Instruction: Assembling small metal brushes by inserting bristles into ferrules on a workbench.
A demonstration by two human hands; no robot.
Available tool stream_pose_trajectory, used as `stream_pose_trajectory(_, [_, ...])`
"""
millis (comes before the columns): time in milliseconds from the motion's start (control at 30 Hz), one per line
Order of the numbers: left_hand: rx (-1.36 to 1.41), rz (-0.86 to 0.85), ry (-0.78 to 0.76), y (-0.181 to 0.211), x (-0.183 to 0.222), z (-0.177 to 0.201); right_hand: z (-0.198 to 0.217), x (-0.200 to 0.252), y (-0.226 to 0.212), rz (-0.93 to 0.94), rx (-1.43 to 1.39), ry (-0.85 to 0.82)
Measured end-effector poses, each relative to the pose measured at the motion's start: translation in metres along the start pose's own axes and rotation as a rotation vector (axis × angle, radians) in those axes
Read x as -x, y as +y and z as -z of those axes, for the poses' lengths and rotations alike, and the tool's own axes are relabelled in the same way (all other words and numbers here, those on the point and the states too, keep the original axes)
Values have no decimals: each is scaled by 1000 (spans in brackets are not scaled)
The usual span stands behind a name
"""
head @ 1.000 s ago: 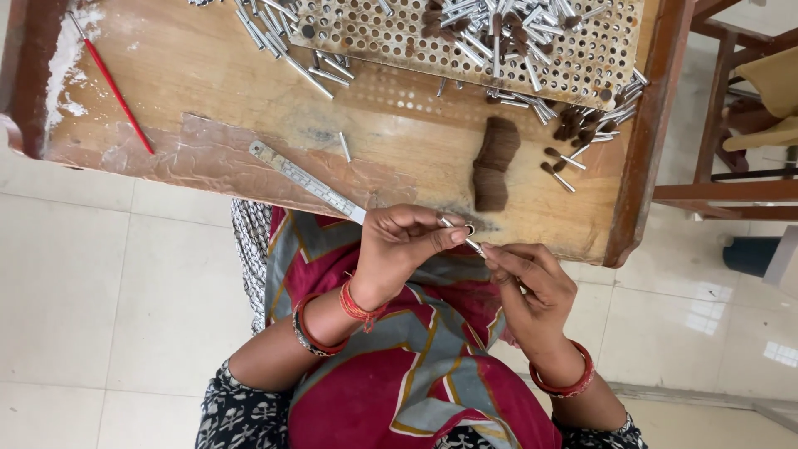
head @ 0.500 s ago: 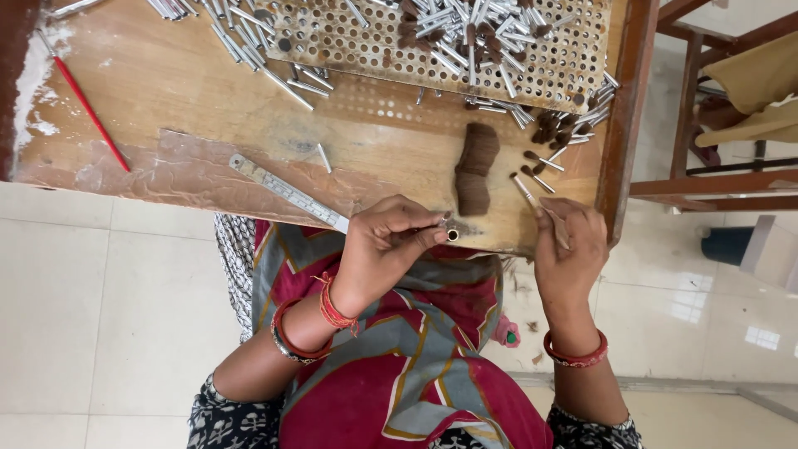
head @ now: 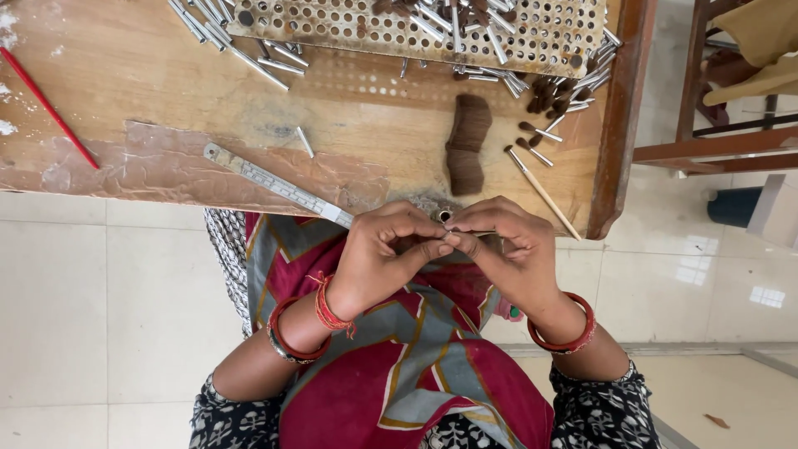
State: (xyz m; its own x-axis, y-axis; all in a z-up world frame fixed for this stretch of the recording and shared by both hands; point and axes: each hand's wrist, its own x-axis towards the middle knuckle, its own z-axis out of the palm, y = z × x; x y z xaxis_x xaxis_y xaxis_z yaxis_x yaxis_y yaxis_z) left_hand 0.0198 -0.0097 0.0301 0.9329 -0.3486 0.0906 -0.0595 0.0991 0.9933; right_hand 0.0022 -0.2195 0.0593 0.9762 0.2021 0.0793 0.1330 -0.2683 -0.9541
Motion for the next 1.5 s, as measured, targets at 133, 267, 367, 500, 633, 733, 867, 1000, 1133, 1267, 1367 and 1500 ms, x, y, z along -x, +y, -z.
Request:
stream_pose_trajectory(133, [28,25,-29,-3,2,-4,-1,2,-9,48,90,21])
stream_pose_trajectory(267, [10,-32,-60,-1,2,-6,-2,9,-9,45,69,60])
stream_pose_trajectory(367, [14,-70,-85,-2,1,-6,-1,14,-6,-19,-69,78])
stream_pose_trajectory(500, [14,-116,-111,-3,1,-5,-2,18,-9,-62,-116,95])
stream_pose_trajectory(633, [-4,-137,-126,-2,1,-4,0,22,-6,-63,-64,99])
stream_pose_trajectory(733, [-2,-153,-133,-6,2,-4,1,22,-1,-105,-145,81])
stream_pose_trajectory(867, [16,-140,-96,-9,7,-4,-1,18,-9,-134,-141,55])
stream_pose_trajectory(1000, [156,-63,-34,-16,20,-6,-12,11,-24,-60,132,46])
stream_pose_trajectory(1133, [38,-128,35,-24,36,-5,-18,16,-22,-39,279,32])
stream_pose_trajectory(1267, [-508,-617,-13,-23,40,12,-25,17,-25,-126,208,-53])
stream_pose_trajectory(1367, [-708,-786,-107,-20,45,23,-33,21,-23,-186,178,-84])
stream_pose_trajectory(1500, [-793,-695,-263,-32,58,41,-46,21,-17,-184,198,-90])
